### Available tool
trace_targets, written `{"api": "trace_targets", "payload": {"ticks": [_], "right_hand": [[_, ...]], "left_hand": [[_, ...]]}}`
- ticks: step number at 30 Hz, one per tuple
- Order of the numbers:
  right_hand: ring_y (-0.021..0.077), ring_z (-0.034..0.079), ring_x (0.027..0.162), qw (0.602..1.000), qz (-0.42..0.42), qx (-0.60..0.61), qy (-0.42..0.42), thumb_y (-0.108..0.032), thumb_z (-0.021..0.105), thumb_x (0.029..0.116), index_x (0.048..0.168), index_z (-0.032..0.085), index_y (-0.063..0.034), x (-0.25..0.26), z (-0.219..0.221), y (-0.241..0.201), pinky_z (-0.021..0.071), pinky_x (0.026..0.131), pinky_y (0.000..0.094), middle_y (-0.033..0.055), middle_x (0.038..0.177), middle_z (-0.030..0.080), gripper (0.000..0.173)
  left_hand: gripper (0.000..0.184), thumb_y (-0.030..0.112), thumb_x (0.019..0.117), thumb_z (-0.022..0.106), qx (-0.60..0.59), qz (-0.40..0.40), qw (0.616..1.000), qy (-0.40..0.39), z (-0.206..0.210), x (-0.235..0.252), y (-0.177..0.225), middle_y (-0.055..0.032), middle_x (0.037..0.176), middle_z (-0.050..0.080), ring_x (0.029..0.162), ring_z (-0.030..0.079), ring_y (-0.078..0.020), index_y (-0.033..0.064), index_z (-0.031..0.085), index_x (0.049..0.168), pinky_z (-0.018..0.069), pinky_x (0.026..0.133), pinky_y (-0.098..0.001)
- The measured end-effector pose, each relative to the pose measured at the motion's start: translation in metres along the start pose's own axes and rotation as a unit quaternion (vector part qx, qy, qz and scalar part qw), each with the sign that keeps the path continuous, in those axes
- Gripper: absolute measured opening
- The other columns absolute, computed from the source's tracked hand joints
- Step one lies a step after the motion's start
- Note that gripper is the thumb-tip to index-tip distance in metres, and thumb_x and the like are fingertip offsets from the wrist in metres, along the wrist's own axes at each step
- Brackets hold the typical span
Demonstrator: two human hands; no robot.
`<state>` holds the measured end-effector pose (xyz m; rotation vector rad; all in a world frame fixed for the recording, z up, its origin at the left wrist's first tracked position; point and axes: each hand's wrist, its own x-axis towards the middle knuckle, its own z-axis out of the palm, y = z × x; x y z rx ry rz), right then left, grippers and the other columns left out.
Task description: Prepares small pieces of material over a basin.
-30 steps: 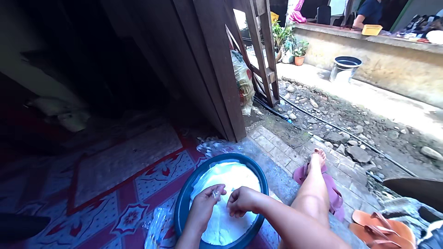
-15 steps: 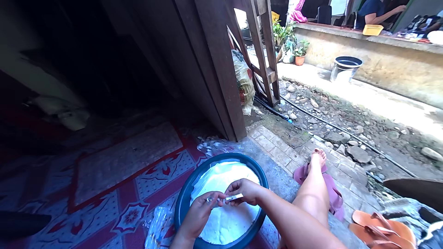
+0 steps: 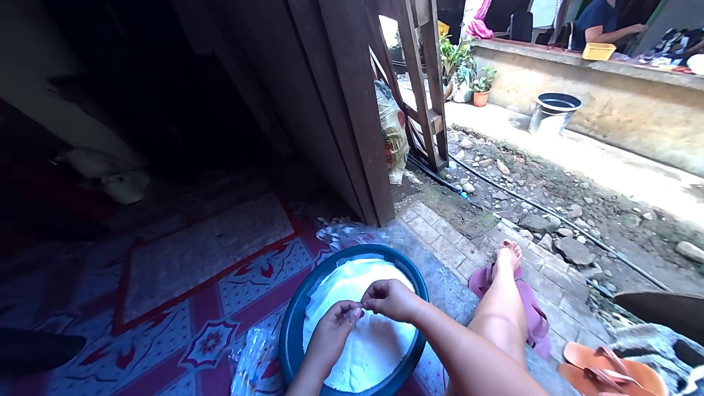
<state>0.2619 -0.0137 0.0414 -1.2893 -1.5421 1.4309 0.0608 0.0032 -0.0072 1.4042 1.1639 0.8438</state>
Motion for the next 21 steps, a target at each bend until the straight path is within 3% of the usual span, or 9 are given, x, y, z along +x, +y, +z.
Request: {"api": "trace_targets", "payload": {"ticks": [4, 7, 8, 13, 16, 21], "right_hand": [[0.0134, 0.064, 0.079, 0.998, -0.036, -0.043, 0.023, -0.013, 0.063, 0.1013, 0.108, 0.069, 0.0038, 0.0, 0.007, 0.004, 0.0538, 0.079, 0.0336, 0.0119, 0.094, 0.071, 0.019], [0.0242, 0.066, 0.089, 0.992, -0.039, -0.08, 0.093, -0.01, 0.065, 0.0965, 0.122, 0.064, 0.0031, -0.006, 0.016, -0.002, 0.056, 0.083, 0.0398, 0.0184, 0.112, 0.065, 0.029], [0.0262, 0.065, 0.093, 0.987, -0.039, -0.101, 0.116, -0.01, 0.066, 0.0939, 0.122, 0.063, 0.002, -0.008, 0.02, -0.004, 0.0557, 0.085, 0.0408, 0.019, 0.115, 0.063, 0.031], [0.0358, 0.054, 0.12, 0.979, -0.044, -0.165, 0.111, -0.019, 0.075, 0.0852, 0.103, 0.073, -0.0028, -0.011, 0.041, 0.004, 0.0452, 0.104, 0.0501, 0.0201, 0.125, 0.058, 0.024], [0.0353, 0.053, 0.122, 0.984, -0.019, -0.135, 0.113, -0.021, 0.073, 0.0884, 0.096, 0.075, -0.0025, -0.01, 0.045, 0.005, 0.0429, 0.105, 0.0485, 0.0202, 0.127, 0.058, 0.02], [0.0325, 0.052, 0.121, 0.986, -0.017, -0.092, 0.137, -0.022, 0.071, 0.0868, 0.089, 0.074, -0.0058, -0.007, 0.044, 0.007, 0.0432, 0.103, 0.0481, 0.0174, 0.125, 0.058, 0.017]], "left_hand": [[0.013, 0.0, 0.0968, 0.062, -0.045, -0.016, 0.997, 0.054, 0.013, 0.0, -0.002, -0.0139, 0.095, 0.07, 0.083, 0.071, -0.0221, -0.0018, 0.063, 0.11, 0.0611, 0.078, -0.0368], [0.018, 0.0, 0.0986, 0.061, -0.066, -0.025, 0.993, 0.09, 0.022, -0.001, 0.0, -0.0147, 0.1, 0.069, 0.082, 0.072, -0.0219, -0.0024, 0.06, 0.116, 0.062, 0.075, -0.0362], [0.019, 0.0, 0.0994, 0.06, -0.074, -0.03, 0.991, 0.105, 0.025, -0.001, 0.001, -0.0145, 0.101, 0.069, 0.082, 0.071, -0.0214, -0.002, 0.059, 0.119, 0.0617, 0.074, -0.0359], [0.028, 0.005, 0.1033, 0.051, -0.09, -0.027, 0.986, 0.137, 0.037, -0.001, 0.002, -0.0148, 0.105, 0.064, 0.081, 0.066, -0.0197, -0.0015, 0.052, 0.13, 0.0579, 0.073, -0.0361], [0.031, 0.005, 0.1045, 0.046, -0.116, -0.028, 0.982, 0.146, 0.046, -0.004, 0.011, -0.0125, 0.099, 0.062, 0.076, 0.064, -0.0159, -0.0004, 0.047, 0.135, 0.0562, 0.071, -0.0324], [0.038, 0.004, 0.1038, 0.046, -0.143, -0.036, 0.977, 0.157, 0.047, -0.006, 0.016, -0.0131, 0.101, 0.061, 0.08, 0.064, -0.0173, 0.0028, 0.041, 0.142, 0.0556, 0.073, -0.0347]]}}
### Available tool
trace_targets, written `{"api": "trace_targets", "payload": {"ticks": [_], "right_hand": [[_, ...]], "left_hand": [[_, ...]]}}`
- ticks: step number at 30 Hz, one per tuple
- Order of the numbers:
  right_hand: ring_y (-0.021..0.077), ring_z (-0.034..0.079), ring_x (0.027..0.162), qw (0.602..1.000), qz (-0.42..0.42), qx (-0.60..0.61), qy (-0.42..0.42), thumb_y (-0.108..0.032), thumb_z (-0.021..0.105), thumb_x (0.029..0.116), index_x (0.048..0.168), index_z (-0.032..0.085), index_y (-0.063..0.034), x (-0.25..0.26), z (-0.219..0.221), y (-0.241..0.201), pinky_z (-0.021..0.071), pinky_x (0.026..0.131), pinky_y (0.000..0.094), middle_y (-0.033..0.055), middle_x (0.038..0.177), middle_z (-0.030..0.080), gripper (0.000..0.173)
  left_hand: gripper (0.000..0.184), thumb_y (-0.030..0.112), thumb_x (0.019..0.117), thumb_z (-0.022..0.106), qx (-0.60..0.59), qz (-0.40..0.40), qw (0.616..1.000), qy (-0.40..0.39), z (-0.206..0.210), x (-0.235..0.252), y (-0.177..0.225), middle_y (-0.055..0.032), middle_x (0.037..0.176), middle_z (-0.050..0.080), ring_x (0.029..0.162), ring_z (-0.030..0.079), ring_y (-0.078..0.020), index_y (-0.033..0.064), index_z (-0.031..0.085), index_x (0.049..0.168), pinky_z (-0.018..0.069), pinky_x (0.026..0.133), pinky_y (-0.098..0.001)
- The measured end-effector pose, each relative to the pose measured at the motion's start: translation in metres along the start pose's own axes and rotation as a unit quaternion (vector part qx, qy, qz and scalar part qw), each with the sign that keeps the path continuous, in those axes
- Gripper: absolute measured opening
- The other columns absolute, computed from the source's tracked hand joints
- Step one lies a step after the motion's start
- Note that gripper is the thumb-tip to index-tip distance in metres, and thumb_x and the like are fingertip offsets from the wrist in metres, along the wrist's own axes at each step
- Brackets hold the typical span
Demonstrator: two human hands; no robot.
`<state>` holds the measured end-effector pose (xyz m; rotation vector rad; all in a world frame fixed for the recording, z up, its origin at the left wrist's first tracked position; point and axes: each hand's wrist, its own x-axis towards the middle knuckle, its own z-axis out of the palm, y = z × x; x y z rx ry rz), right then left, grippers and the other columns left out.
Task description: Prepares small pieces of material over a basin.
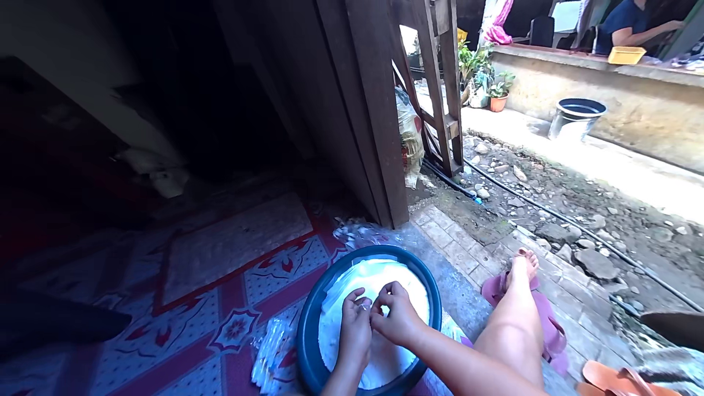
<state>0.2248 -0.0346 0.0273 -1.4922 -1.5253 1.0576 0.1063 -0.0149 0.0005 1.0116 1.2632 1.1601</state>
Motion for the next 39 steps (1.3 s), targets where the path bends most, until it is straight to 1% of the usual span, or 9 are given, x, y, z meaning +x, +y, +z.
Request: {"api": "trace_targets", "payload": {"ticks": [4, 11, 14, 18, 21, 24, 26, 30, 39], "right_hand": [[0.0334, 0.052, 0.123, 1.0, 0.003, 0.01, -0.007, -0.02, 0.076, 0.0832, 0.102, 0.072, -0.0054, 0.0, 0.001, 0.0, 0.0451, 0.104, 0.0485, 0.0185, 0.127, 0.057, 0.024], [0.0292, 0.055, 0.116, 1.0, -0.008, 0.025, 0.009, -0.02, 0.071, 0.0879, 0.091, 0.072, -0.0042, 0.0, 0.016, 0.009, 0.0495, 0.096, 0.0428, 0.0157, 0.12, 0.058, 0.016], [0.0301, 0.054, 0.118, 1.0, 0.002, 0.019, 0.0, -0.02, 0.07, 0.0874, 0.091, 0.071, -0.0052, 0.0, 0.016, 0.009, 0.0481, 0.098, 0.0439, 0.0159, 0.122, 0.057, 0.015], [0.0339, 0.053, 0.123, 0.998, 0.035, 0.008, -0.047, -0.017, 0.072, 0.088, 0.103, 0.071, -0.0028, 0.0, 0.008, 0.001, 0.0468, 0.102, 0.0474, 0.0199, 0.13, 0.056, 0.021], [0.0321, 0.054, 0.121, 0.999, 0.017, 0.008, -0.037, -0.017, 0.071, 0.0892, 0.101, 0.072, -0.0009, 0.0, 0.011, 0.004, 0.0484, 0.101, 0.0445, 0.0192, 0.126, 0.057, 0.02], [0.0304, 0.055, 0.117, 1.0, -0.003, 0.008, -0.01, -0.018, 0.068, 0.0903, 0.094, 0.072, -0.0015, 0.001, 0.015, 0.008, 0.0487, 0.098, 0.0435, 0.0173, 0.121, 0.058, 0.017], [0.0307, 0.054, 0.119, 1.0, 0.007, -0.003, -0.007, -0.019, 0.067, 0.0905, 0.094, 0.072, -0.0037, 0.002, 0.012, 0.006, 0.0477, 0.1, 0.0446, 0.0165, 0.122, 0.058, 0.017], [0.0332, 0.053, 0.124, 0.997, 0.073, -0.029, -0.024, -0.018, 0.064, 0.0935, 0.1, 0.071, -0.0036, 0.007, -0.001, -0.001, 0.0443, 0.104, 0.0481, 0.0186, 0.129, 0.057, 0.017], [0.0328, 0.056, 0.119, 0.99, 0.126, -0.014, -0.054, -0.019, 0.066, 0.0957, 0.107, 0.071, -0.0027, 0.013, -0.009, 0.002, 0.0477, 0.1, 0.0481, 0.0202, 0.13, 0.056, 0.02]], "left_hand": [[0.038, 0.003, 0.1036, 0.043, -0.006, 0.007, 1.0, 0.004, -0.002, 0.001, -0.006, -0.0143, 0.1, 0.062, 0.078, 0.066, -0.0191, 0.0012, 0.04, 0.141, 0.0567, 0.07, -0.0342], [0.039, 0.004, 0.1052, 0.04, -0.028, -0.018, 0.999, 0.017, 0.001, -0.005, -0.004, -0.0121, 0.096, 0.061, 0.078, 0.064, -0.0168, 0.004, 0.036, 0.144, 0.0558, 0.074, -0.0339], [0.044, 0.0, 0.1034, 0.043, -0.03, -0.014, 0.999, 0.031, 0.0, -0.006, -0.004, -0.0115, 0.095, 0.06, 0.077, 0.063, -0.0151, 0.0034, 0.033, 0.146, 0.0552, 0.073, -0.0324], [0.048, -0.001, 0.1027, 0.046, -0.022, -0.012, 0.999, 0.034, -0.003, -0.005, -0.008, -0.0116, 0.095, 0.059, 0.076, 0.063, -0.0154, 0.0041, 0.031, 0.148, 0.0549, 0.07, -0.0318], [0.045, 0.002, 0.104, 0.042, -0.018, -0.009, 1.0, 0.023, -0.003, -0.004, -0.01, -0.0115, 0.095, 0.059, 0.076, 0.064, -0.0157, 0.0041, 0.031, 0.148, 0.056, 0.071, -0.0329], [0.044, 0.002, 0.1038, 0.041, -0.021, -0.011, 1.0, 0.02, -0.001, -0.005, -0.008, -0.0129, 0.1, 0.061, 0.081, 0.064, -0.0162, 0.0043, 0.033, 0.147, 0.0555, 0.074, -0.0336], [0.045, -0.001, 0.1023, 0.045, -0.031, -0.014, 0.999, 0.024, -0.001, -0.004, -0.006, -0.0122, 0.101, 0.061, 0.078, 0.064, -0.0159, 0.0053, 0.033, 0.145, 0.0557, 0.071, -0.0331], [0.049, -0.004, 0.0986, 0.056, -0.036, -0.03, 0.999, 0.021, -0.008, 0.001, -0.009, -0.013, 0.102, 0.063, 0.081, 0.067, -0.0216, 0.0086, 0.036, 0.141, 0.0596, 0.069, -0.0402], [0.035, 0.0, 0.0995, 0.053, -0.042, -0.062, 0.996, -0.05, -0.024, 0.007, -0.014, -0.0141, 0.095, 0.066, 0.082, 0.069, -0.0257, 0.0066, 0.047, 0.134, 0.0609, 0.073, -0.0451]]}}
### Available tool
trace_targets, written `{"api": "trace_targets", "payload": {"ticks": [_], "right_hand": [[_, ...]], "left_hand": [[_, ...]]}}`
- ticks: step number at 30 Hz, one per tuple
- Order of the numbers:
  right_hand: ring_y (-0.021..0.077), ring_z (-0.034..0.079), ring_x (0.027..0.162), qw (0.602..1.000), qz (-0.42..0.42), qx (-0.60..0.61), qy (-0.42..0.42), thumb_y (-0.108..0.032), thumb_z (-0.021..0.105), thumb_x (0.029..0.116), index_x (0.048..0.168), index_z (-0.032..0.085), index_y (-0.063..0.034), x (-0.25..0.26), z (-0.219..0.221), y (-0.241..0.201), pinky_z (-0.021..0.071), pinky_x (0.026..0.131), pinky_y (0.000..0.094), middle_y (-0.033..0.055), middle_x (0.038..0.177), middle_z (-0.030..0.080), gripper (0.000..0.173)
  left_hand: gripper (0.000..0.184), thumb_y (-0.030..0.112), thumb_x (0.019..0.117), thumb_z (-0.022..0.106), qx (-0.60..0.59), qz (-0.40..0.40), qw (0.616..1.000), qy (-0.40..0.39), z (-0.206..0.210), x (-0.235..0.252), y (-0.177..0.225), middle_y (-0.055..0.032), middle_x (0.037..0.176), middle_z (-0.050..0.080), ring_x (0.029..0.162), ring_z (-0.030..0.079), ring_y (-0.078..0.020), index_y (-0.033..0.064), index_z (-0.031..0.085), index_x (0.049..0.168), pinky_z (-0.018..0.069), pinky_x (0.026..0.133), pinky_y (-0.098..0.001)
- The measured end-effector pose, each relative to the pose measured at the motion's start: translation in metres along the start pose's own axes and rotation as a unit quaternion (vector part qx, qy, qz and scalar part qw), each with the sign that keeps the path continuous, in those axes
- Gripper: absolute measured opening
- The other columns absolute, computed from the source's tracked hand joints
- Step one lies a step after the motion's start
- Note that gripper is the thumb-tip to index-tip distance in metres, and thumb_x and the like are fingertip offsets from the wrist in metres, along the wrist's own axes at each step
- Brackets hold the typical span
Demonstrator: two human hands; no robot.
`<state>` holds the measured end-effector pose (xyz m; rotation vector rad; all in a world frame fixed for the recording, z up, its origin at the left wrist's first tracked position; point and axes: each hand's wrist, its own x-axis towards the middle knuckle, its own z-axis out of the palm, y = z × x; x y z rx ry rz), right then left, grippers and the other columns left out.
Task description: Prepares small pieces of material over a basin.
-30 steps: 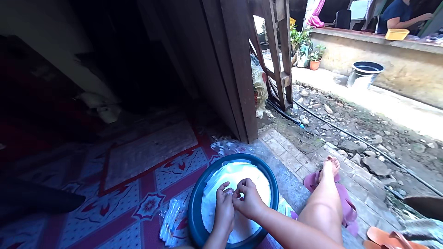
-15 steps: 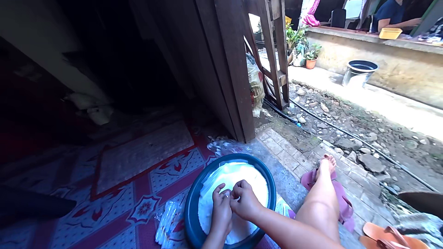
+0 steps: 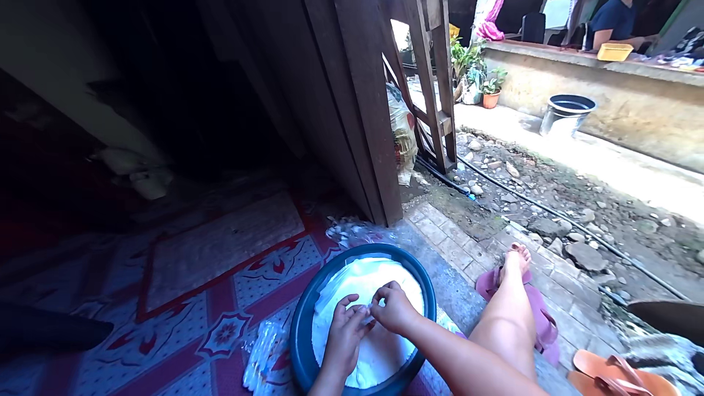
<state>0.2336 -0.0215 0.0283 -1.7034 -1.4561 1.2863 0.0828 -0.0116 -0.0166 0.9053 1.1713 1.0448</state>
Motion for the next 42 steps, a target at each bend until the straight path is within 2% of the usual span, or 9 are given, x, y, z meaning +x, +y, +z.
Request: {"api": "trace_targets", "payload": {"ticks": [6, 11, 17, 26, 30, 34, 37, 39, 42], "right_hand": [[0.0311, 0.06, 0.11, 1.0, -0.002, 0.008, -0.01, -0.021, 0.064, 0.0973, 0.109, 0.07, -0.0007, 0.002, -0.002, 0.002, 0.05, 0.094, 0.0473, 0.0209, 0.125, 0.058, 0.024], [0.0295, 0.063, 0.101, 0.991, -0.125, 0.023, -0.033, -0.004, 0.069, 0.0892, 0.129, 0.06, 0.0001, -0.005, -0.005, -0.002, 0.0539, 0.087, 0.0431, 0.0221, 0.129, 0.057, 0.041], [0.0247, 0.068, 0.095, 0.961, -0.272, -0.031, 0.048, -0.01, 0.067, 0.0962, 0.1, 0.074, 0.002, -0.005, 0.003, 0.004, 0.0559, 0.09, 0.0378, 0.0167, 0.099, 0.068, 0.014], [0.0228, 0.069, 0.094, 0.971, -0.227, 0.018, 0.075, -0.001, 0.06, 0.0956, 0.111, 0.07, 0.0027, -0.006, -0.007, -0.001, 0.0568, 0.09, 0.0382, 0.017, 0.105, 0.07, 0.019], [0.0216, 0.066, 0.082, 0.984, -0.157, 0.045, 0.064, -0.001, 0.057, 0.0969, 0.121, 0.064, 0.0026, -0.003, -0.017, -0.004, 0.0558, 0.081, 0.0387, 0.0149, 0.095, 0.067, 0.025], [0.0192, 0.065, 0.08, 0.987, -0.133, 0.068, 0.062, -0.001, 0.057, 0.0979, 0.124, 0.06, 0.003, -0.001, -0.024, -0.005, 0.0557, 0.079, 0.0366, 0.0135, 0.095, 0.066, 0.026], [0.0173, 0.064, 0.08, 0.985, -0.128, 0.085, 0.075, -0.002, 0.058, 0.098, 0.125, 0.059, 0.0031, 0.0, -0.025, -0.003, 0.0552, 0.079, 0.0348, 0.0125, 0.095, 0.066, 0.027], [0.0187, 0.064, 0.083, 0.985, -0.094, 0.126, 0.076, -0.009, 0.062, 0.0988, 0.131, 0.056, 0.0044, -0.003, -0.024, -0.006, 0.0541, 0.08, 0.0356, 0.014, 0.1, 0.067, 0.036], [0.0307, 0.063, 0.111, 0.986, -0.032, 0.161, 0.016, -0.025, 0.067, 0.1, 0.141, 0.054, 0.0052, -0.01, -0.02, -0.009, 0.05, 0.099, 0.0463, 0.0228, 0.131, 0.062, 0.052]], "left_hand": [[0.025, 0.007, 0.1042, 0.049, 0.008, 0.014, 1.0, 0.009, 0.0, 0.006, -0.002, -0.0112, 0.085, 0.064, 0.078, 0.067, -0.0226, 0.0045, 0.053, 0.128, 0.0591, 0.075, -0.0406], [0.023, 0.008, 0.1064, 0.048, 0.006, 0.016, 0.999, 0.037, 0.003, 0.013, 0.001, -0.0105, 0.084, 0.063, 0.074, 0.066, -0.0201, 0.0046, 0.054, 0.128, 0.0582, 0.07, -0.0364], [0.024, 0.014, 0.1094, 0.044, 0.008, 0.007, 1.0, 0.008, 0.013, 0.01, 0.001, -0.0125, 0.098, 0.069, 0.082, 0.069, -0.0202, 0.0049, 0.059, 0.125, 0.0586, 0.075, -0.0367], [0.028, 0.022, 0.1113, 0.039, 0.026, 0.025, 0.999, -0.023, 0.023, 0.005, -0.006, -0.0075, 0.093, 0.064, 0.082, 0.063, -0.0165, 0.005, 0.061, 0.117, 0.0545, 0.074, -0.0339], [0.021, 0.022, 0.11, 0.041, 0.056, 0.033, 0.996, -0.056, 0.022, 0.006, -0.013, -0.0009, 0.08, 0.053, 0.059, 0.049, -0.0097, 0.0098, 0.058, 0.108, 0.0456, 0.055, -0.025], [0.025, 0.023, 0.1108, 0.038, 0.113, 0.021, 0.988, -0.102, 0.019, 0.003, -0.014, -0.001, 0.084, 0.058, 0.056, 0.045, -0.0068, 0.0092, 0.059, 0.11, 0.0384, 0.051, -0.0214], [0.027, 0.023, 0.1119, 0.034, 0.113, 0.011, 0.986, -0.122, 0.017, 0.003, -0.017, -0.0004, 0.074, 0.057, 0.051, 0.042, -0.0056, 0.0085, 0.057, 0.11, 0.0339, 0.047, -0.0204], [0.026, 0.023, 0.1117, 0.034, 0.096, 0.019, 0.989, -0.109, 0.017, 0.003, -0.017, 0.0023, 0.067, 0.051, 0.049, 0.04, -0.0045, 0.0094, 0.056, 0.108, 0.0328, 0.045, -0.0196], [0.023, 0.02, 0.1111, 0.035, 0.076, 0.034, 0.993, -0.08, 0.018, 0.002, -0.01, 0.0031, 0.065, 0.049, 0.05, 0.041, -0.0047, 0.0098, 0.056, 0.108, 0.0331, 0.046, -0.0195]]}}
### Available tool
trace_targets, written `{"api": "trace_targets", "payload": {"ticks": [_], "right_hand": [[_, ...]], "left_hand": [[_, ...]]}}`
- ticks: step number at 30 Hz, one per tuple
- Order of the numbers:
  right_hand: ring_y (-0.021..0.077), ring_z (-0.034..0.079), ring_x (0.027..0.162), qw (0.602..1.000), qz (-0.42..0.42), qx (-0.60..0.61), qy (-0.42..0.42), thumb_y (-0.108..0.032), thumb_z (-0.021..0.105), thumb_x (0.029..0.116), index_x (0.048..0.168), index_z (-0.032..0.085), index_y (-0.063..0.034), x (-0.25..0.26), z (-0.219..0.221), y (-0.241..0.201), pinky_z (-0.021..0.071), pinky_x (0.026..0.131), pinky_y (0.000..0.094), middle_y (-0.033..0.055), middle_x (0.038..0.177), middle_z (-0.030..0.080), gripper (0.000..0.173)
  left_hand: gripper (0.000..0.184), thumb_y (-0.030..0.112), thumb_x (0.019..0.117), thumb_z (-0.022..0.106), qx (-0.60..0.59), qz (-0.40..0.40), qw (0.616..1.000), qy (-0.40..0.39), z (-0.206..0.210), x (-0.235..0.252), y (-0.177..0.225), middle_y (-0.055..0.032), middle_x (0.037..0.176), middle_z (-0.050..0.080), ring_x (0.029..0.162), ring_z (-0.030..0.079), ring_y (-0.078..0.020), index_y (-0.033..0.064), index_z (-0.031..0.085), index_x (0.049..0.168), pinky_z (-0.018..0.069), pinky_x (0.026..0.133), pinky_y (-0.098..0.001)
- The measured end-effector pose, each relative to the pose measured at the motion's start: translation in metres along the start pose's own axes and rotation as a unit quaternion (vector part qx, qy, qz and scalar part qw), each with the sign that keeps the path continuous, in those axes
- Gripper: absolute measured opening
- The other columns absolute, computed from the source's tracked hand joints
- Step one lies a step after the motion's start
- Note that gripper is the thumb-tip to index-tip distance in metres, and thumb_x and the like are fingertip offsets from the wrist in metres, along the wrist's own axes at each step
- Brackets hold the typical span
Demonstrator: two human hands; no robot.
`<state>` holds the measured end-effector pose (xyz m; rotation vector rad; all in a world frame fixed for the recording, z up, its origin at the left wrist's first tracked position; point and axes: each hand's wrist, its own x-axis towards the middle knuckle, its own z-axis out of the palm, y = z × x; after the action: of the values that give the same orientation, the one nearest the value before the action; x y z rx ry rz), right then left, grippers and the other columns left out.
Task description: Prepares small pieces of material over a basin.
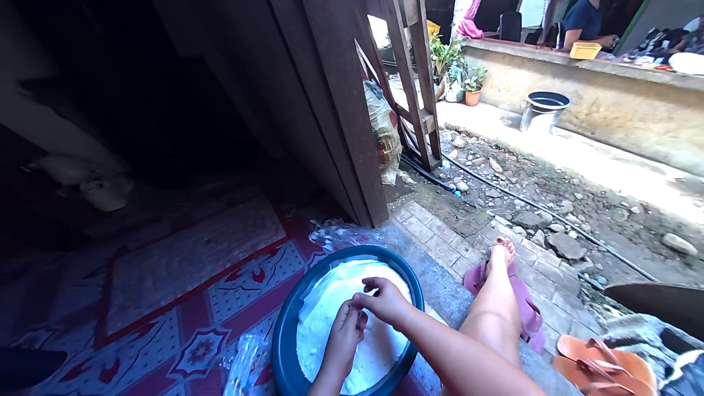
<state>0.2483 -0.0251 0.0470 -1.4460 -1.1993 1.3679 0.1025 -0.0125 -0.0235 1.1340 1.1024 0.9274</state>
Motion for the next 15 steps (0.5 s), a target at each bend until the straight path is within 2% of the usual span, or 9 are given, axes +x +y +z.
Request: {"api": "trace_targets", "payload": {"ticks": [1, 4, 5, 6, 7, 8, 10, 11, 15], "right_hand": [[0.0312, 0.063, 0.115, 1.0, 0.004, 0.004, -0.014, -0.027, 0.065, 0.1011, 0.137, 0.059, 0.005, -0.001, 0.003, 0.002, 0.0491, 0.102, 0.0472, 0.0234, 0.132, 0.062, 0.048], [0.0223, 0.065, 0.104, 0.999, -0.025, 0.021, -0.01, -0.022, 0.056, 0.1064, 0.116, 0.072, 0.0028, 0.0, 0.016, 0.008, 0.0523, 0.095, 0.04, 0.0188, 0.12, 0.066, 0.031], [0.0238, 0.064, 0.109, 0.999, -0.025, 0.028, 0.002, -0.02, 0.053, 0.1072, 0.114, 0.073, 0.003, 0.001, 0.018, 0.009, 0.0503, 0.099, 0.0408, 0.0193, 0.123, 0.066, 0.031], [0.0245, 0.063, 0.112, 0.999, -0.025, 0.035, 0.015, -0.019, 0.052, 0.1076, 0.113, 0.073, 0.0031, 0.003, 0.019, 0.01, 0.0492, 0.101, 0.0408, 0.0192, 0.125, 0.065, 0.031], [0.0232, 0.064, 0.11, 0.998, -0.022, 0.042, 0.028, -0.019, 0.051, 0.108, 0.112, 0.073, 0.0033, 0.004, 0.019, 0.011, 0.0498, 0.1, 0.0397, 0.018, 0.122, 0.066, 0.031], [0.0197, 0.064, 0.1, 0.998, -0.015, 0.054, 0.042, -0.019, 0.049, 0.1088, 0.11, 0.072, 0.0028, 0.004, 0.019, 0.009, 0.0513, 0.093, 0.0373, 0.0152, 0.114, 0.067, 0.032], [0.0136, 0.057, 0.08, 0.995, 0.012, 0.075, 0.065, -0.023, 0.045, 0.1112, 0.109, 0.07, 0.001, 0.003, 0.017, 0.004, 0.0478, 0.074, 0.0327, 0.0092, 0.095, 0.065, 0.035], [0.014, 0.056, 0.078, 0.993, 0.024, 0.087, 0.071, -0.025, 0.042, 0.1121, 0.109, 0.069, 0.0007, 0.003, 0.014, 0.001, 0.0464, 0.072, 0.0334, 0.0088, 0.093, 0.064, 0.038], [0.0177, 0.062, 0.085, 0.981, 0.048, 0.141, 0.122, -0.026, 0.036, 0.1136, 0.111, 0.067, 0.0, 0.011, -0.002, -0.003, 0.0504, 0.077, 0.0376, 0.0093, 0.1, 0.069, 0.04]], "left_hand": [[0.023, 0.018, 0.1106, 0.036, 0.004, 0.002, 1.0, 0.005, 0.0, 0.0, 0.003, 0.0028, 0.066, 0.05, 0.051, 0.042, -0.0052, 0.0098, 0.057, 0.107, 0.0337, 0.046, -0.02], [0.024, 0.019, 0.1112, 0.037, 0.031, 0.005, 0.999, 0.013, -0.001, 0.0, 0.004, 0.0022, 0.067, 0.05, 0.052, 0.043, -0.0065, 0.0091, 0.057, 0.105, 0.0358, 0.048, -0.022], [0.024, 0.021, 0.1114, 0.037, 0.04, 0.008, 0.999, 0.011, -0.001, 0.0, 0.003, 0.0024, 0.067, 0.049, 0.052, 0.043, -0.0069, 0.0088, 0.056, 0.104, 0.0364, 0.049, -0.0224], [0.025, 0.022, 0.1115, 0.037, 0.048, 0.009, 0.999, 0.009, 0.0, -0.001, 0.003, 0.0024, 0.066, 0.048, 0.052, 0.043, -0.0071, 0.0089, 0.056, 0.103, 0.0367, 0.049, -0.0228], [0.025, 0.022, 0.1113, 0.037, 0.056, 0.01, 0.998, 0.005, 0.0, -0.002, 0.003, 0.0024, 0.066, 0.048, 0.053, 0.043, -0.0072, 0.009, 0.056, 0.102, 0.0367, 0.05, -0.0231], [0.025, 0.023, 0.1111, 0.038, 0.063, 0.011, 0.998, 0.001, 0.001, -0.002, 0.003, 0.0028, 0.065, 0.047, 0.053, 0.043, -0.0071, 0.0093, 0.056, 0.1, 0.0367, 0.05, -0.0232], [0.026, 0.023, 0.1101, 0.038, 0.075, 0.014, 0.997, -0.014, 0.0, -0.001, -0.001, 0.0045, 0.062, 0.044, 0.051, 0.04, -0.0061, 0.0099, 0.057, 0.098, 0.0349, 0.049, -0.0225], [0.026, 0.022, 0.1096, 0.038, 0.082, 0.014, 0.996, -0.024, -0.001, 0.0, -0.004, 0.0054, 0.061, 0.042, 0.05, 0.039, -0.0057, 0.0104, 0.057, 0.097, 0.0339, 0.049, -0.0224], [0.026, 0.026, 0.1083, 0.04, 0.103, -0.016, 0.993, -0.06, -0.001, -0.002, -0.015, 0.007, 0.059, 0.036, 0.049, 0.034, -0.006, 0.0137, 0.057, 0.093, 0.0303, 0.049, -0.0243]]}}
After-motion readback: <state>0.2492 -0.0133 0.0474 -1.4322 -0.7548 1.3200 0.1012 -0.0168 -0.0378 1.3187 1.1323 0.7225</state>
